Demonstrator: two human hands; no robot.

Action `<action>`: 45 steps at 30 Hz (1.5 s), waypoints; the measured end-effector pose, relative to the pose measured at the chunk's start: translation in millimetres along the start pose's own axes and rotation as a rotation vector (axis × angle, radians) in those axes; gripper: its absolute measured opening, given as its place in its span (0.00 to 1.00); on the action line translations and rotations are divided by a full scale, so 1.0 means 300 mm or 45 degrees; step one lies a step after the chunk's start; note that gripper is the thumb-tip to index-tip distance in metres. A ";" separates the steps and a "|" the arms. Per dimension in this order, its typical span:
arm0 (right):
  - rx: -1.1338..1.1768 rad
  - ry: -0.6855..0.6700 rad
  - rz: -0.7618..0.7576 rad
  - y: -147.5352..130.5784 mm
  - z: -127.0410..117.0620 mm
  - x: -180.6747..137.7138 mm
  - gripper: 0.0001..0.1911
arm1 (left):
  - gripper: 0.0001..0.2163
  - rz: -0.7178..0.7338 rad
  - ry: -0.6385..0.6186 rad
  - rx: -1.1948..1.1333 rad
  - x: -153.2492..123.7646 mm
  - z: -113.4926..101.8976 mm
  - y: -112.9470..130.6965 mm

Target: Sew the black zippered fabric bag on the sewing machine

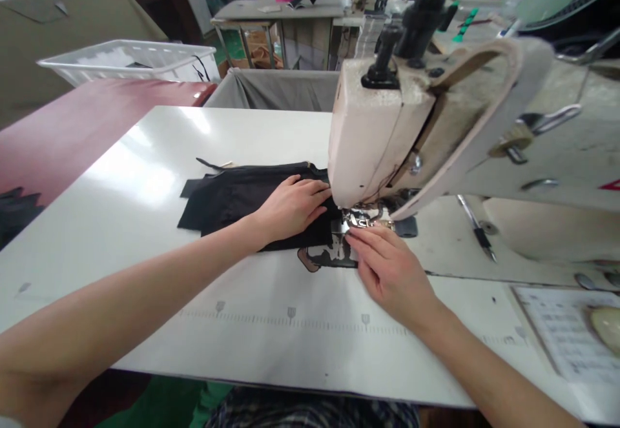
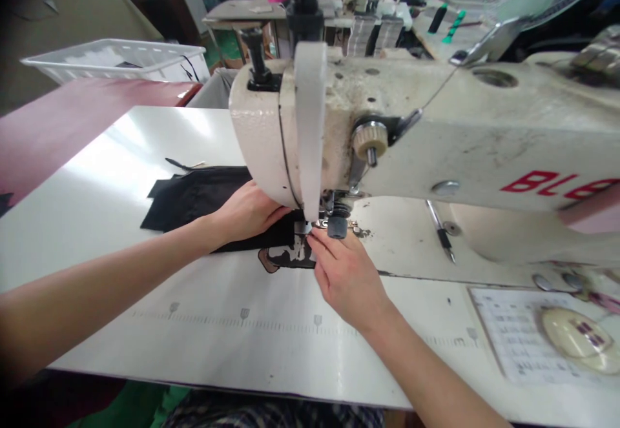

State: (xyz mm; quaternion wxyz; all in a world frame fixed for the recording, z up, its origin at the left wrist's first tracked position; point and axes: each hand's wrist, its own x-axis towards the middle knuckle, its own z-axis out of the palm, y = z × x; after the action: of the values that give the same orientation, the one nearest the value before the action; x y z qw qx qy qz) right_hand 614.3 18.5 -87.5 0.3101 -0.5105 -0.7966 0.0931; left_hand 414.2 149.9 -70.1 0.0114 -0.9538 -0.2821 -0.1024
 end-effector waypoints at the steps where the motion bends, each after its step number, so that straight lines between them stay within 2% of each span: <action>1: 0.130 0.054 0.137 -0.011 -0.012 -0.007 0.18 | 0.13 -0.037 -0.059 0.039 -0.022 -0.021 0.027; 4: 0.832 0.140 0.824 -0.070 -0.054 -0.028 0.17 | 0.22 -0.180 -0.122 0.151 -0.107 -0.063 0.133; 6: 1.361 -0.045 1.215 -0.120 -0.071 -0.036 0.17 | 0.24 -0.194 -0.122 0.196 -0.154 -0.070 0.198; 8: 1.631 -0.323 1.349 -0.160 -0.073 -0.039 0.16 | 0.22 -0.186 -0.103 0.209 -0.176 -0.067 0.239; 10: 1.572 -0.461 1.300 -0.178 -0.066 -0.033 0.13 | 0.17 -0.108 -0.076 0.156 -0.175 -0.061 0.254; 13: 1.380 -0.356 1.186 -0.160 -0.060 -0.010 0.11 | 0.11 0.061 -0.087 -0.143 -0.153 -0.059 0.245; 16: 1.426 -0.238 1.234 -0.119 -0.065 0.022 0.10 | 0.09 -0.084 -0.078 -0.503 -0.120 -0.067 0.223; 19: 1.386 -0.143 1.301 -0.087 -0.063 0.047 0.10 | 0.11 -0.217 -0.109 -0.640 -0.075 -0.073 0.204; 21: 1.311 -0.089 1.328 -0.076 -0.053 0.057 0.10 | 0.13 -0.199 -0.133 -0.661 -0.046 -0.067 0.198; 25: 1.250 -0.069 1.350 -0.067 -0.036 0.067 0.10 | 0.12 -0.165 -0.081 -0.722 -0.016 -0.027 0.194; 28: 1.221 -0.063 1.356 -0.067 -0.034 0.073 0.08 | 0.12 -0.154 -0.028 -0.717 -0.020 0.003 0.186; 31: 1.204 -0.035 1.377 -0.070 -0.034 0.082 0.08 | 0.15 -0.067 -0.004 -0.629 -0.039 0.016 0.172; 38: 1.211 -0.004 1.367 -0.071 -0.026 0.086 0.06 | 0.21 0.222 -0.127 -0.130 -0.078 0.009 0.167; 45: 1.259 -0.072 1.277 -0.058 -0.050 0.078 0.08 | 0.22 0.266 -0.186 -0.002 -0.063 0.013 0.183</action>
State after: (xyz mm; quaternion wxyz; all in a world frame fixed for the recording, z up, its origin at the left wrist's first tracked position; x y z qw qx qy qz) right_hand 603.4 28.3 -58.2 0.4047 -0.6127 -0.3373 0.5891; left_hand 429.2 94.0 -75.8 0.0006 -0.9829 -0.1813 -0.0312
